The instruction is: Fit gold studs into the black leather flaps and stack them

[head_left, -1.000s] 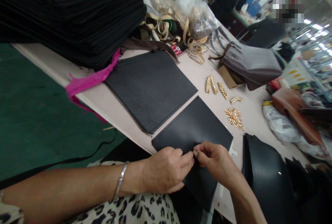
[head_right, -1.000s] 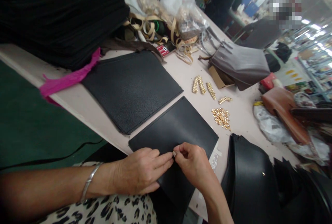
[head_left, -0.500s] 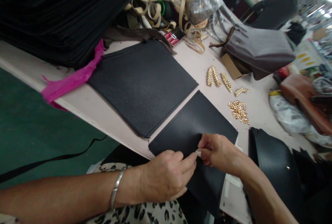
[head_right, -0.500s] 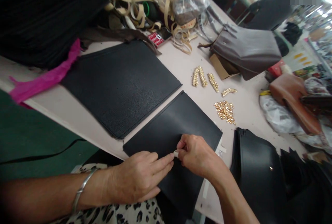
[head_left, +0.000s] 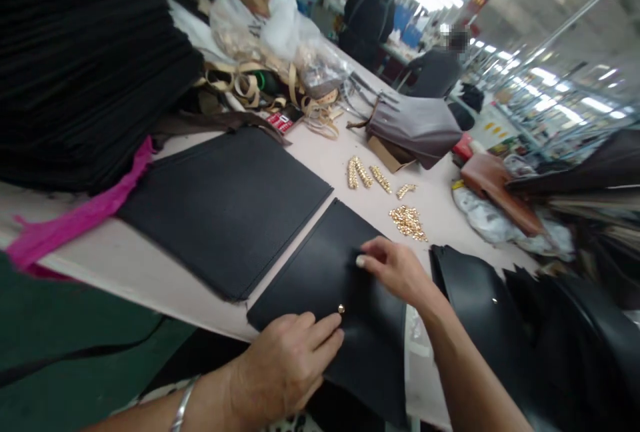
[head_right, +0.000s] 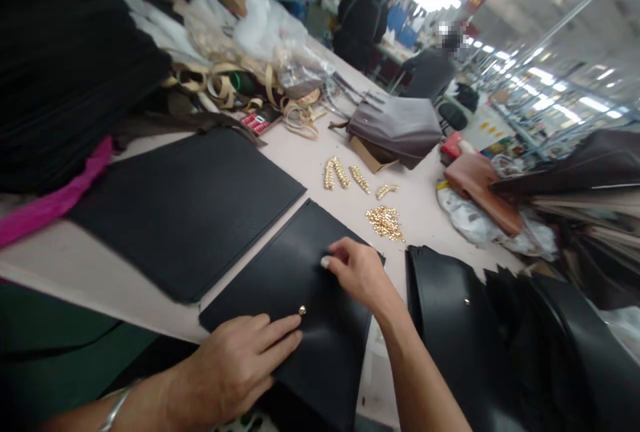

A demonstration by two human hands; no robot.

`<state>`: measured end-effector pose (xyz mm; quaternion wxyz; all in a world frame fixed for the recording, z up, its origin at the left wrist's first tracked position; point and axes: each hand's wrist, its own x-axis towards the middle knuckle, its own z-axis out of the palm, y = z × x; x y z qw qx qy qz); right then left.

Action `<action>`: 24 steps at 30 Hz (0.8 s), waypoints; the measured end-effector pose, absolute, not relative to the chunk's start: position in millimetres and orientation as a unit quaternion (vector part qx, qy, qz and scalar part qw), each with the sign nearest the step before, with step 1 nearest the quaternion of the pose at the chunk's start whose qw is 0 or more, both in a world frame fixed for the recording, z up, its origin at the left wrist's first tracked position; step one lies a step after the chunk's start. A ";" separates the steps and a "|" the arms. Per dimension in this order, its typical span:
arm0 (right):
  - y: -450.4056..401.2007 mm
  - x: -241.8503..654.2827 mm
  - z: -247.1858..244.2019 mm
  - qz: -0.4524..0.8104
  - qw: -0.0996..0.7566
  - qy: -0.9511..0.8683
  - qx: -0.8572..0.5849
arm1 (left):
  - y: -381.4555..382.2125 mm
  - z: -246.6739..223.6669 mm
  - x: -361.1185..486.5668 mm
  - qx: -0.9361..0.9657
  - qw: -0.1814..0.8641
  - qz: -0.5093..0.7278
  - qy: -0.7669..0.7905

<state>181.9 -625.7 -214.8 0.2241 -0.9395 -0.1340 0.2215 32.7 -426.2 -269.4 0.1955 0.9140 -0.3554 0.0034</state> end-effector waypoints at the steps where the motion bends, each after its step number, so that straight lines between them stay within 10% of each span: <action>1: -628.7 191.1 -214.4 0.151 0.206 -0.120 -0.959 | -426.3 -270.5 31.6 0.914 0.197 0.010 -0.354; 15: -680.1 197.7 -195.8 0.192 0.444 -0.018 -0.875 | -412.9 -271.8 34.6 0.868 0.359 0.041 -0.340; 24: -840.1 98.9 -158.2 -0.206 0.576 0.236 -0.755 | -415.3 -251.4 25.6 0.684 0.708 -0.173 0.016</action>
